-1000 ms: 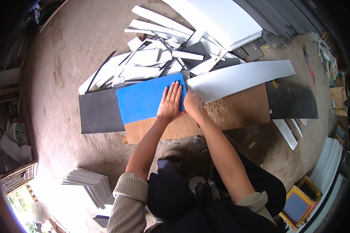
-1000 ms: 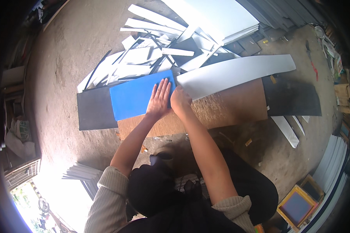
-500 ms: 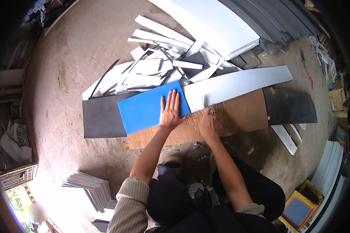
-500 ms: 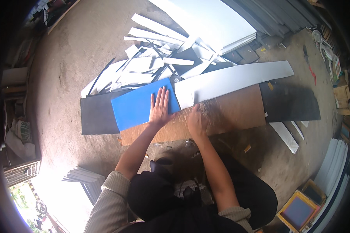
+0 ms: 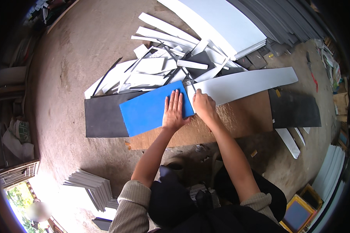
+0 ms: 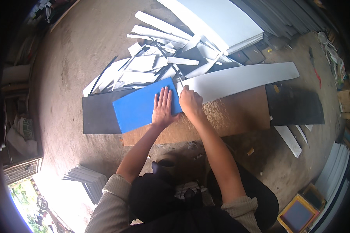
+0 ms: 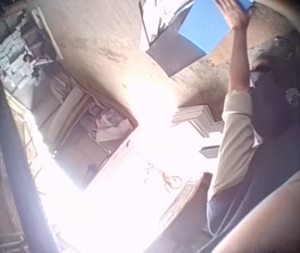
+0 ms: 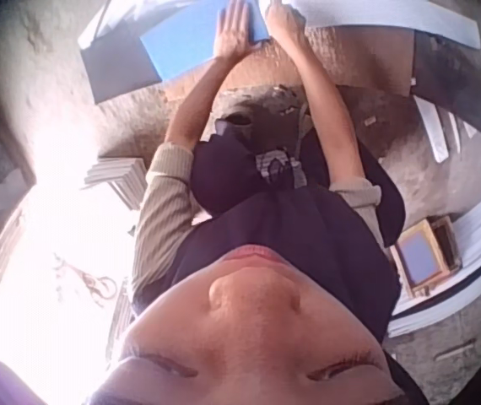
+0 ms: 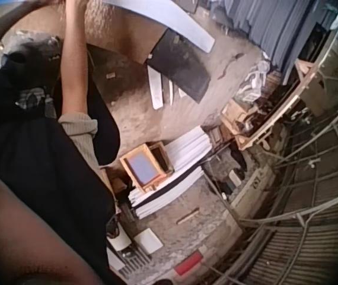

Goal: The person sits on the floor and repeatedly cuts white foam sheets using a blue template and a red utility knife. They align the template, score the foam, and stack the cut pieces.

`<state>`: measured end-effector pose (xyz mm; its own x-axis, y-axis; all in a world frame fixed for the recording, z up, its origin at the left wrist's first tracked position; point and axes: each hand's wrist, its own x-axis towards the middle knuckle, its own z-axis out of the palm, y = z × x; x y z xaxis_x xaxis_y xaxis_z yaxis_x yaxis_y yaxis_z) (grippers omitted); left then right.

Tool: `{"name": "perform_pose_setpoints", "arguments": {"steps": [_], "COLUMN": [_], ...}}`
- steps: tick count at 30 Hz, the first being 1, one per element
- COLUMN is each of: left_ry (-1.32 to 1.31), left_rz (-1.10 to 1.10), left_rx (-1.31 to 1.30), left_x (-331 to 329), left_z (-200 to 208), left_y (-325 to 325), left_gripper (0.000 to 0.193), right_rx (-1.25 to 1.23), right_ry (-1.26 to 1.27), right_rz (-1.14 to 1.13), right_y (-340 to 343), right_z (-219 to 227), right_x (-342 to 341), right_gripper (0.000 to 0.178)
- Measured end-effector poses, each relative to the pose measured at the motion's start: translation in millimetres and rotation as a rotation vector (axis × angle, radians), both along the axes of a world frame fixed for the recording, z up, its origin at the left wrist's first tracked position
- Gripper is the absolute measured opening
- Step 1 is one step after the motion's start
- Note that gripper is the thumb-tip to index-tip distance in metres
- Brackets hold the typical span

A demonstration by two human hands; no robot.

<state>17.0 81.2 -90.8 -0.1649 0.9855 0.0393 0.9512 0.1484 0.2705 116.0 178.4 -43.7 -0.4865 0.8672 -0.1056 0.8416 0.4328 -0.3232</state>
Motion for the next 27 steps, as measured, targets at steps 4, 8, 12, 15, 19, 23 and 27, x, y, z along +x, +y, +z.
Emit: {"name": "perform_pose_setpoints", "arguments": {"steps": [4,8,12,15,19,23,27], "left_ry": [-0.006,-0.015,-0.038,-0.015,-0.029,-0.008,0.003], "left_rz": [-0.005,-0.004,0.006,0.009,-0.003,0.005,0.005], "left_rx": [0.009,0.003,-0.028,0.006,0.009,0.002,-0.051], "left_x": [1.4,-0.8,-1.1,-1.4,-0.5,-0.6,1.3], "left_z": [-0.3,-1.2,-1.0,-1.4,-2.0,-2.4,2.1], "left_y": [2.0,0.8,-0.6,-1.2,-1.0,-3.2,-3.4], "left_gripper": [0.098,0.098,0.101,0.099,0.099,0.099,0.097], "right_rx": [-0.118,-0.113,-0.12,-0.144,-0.235,-0.345,-0.344], "right_ry": [0.005,-0.015,-0.025,-0.025,-0.003,-0.159,-0.262], "right_rz": [-0.001,0.05,0.039,0.008,-0.108,-0.021,0.021], "right_y": [5.0,3.5,-0.4,-3.8,-6.3,1.3,4.7], "right_z": [-32.7,-47.3,-43.7,-40.8,-34.9,-21.0,-15.5], "right_x": [-18.7,-21.3,-21.8,-24.2,-30.8,-38.8,-38.8], "right_gripper": [0.023,0.023,0.023,0.023,0.025,0.024,0.025]}}
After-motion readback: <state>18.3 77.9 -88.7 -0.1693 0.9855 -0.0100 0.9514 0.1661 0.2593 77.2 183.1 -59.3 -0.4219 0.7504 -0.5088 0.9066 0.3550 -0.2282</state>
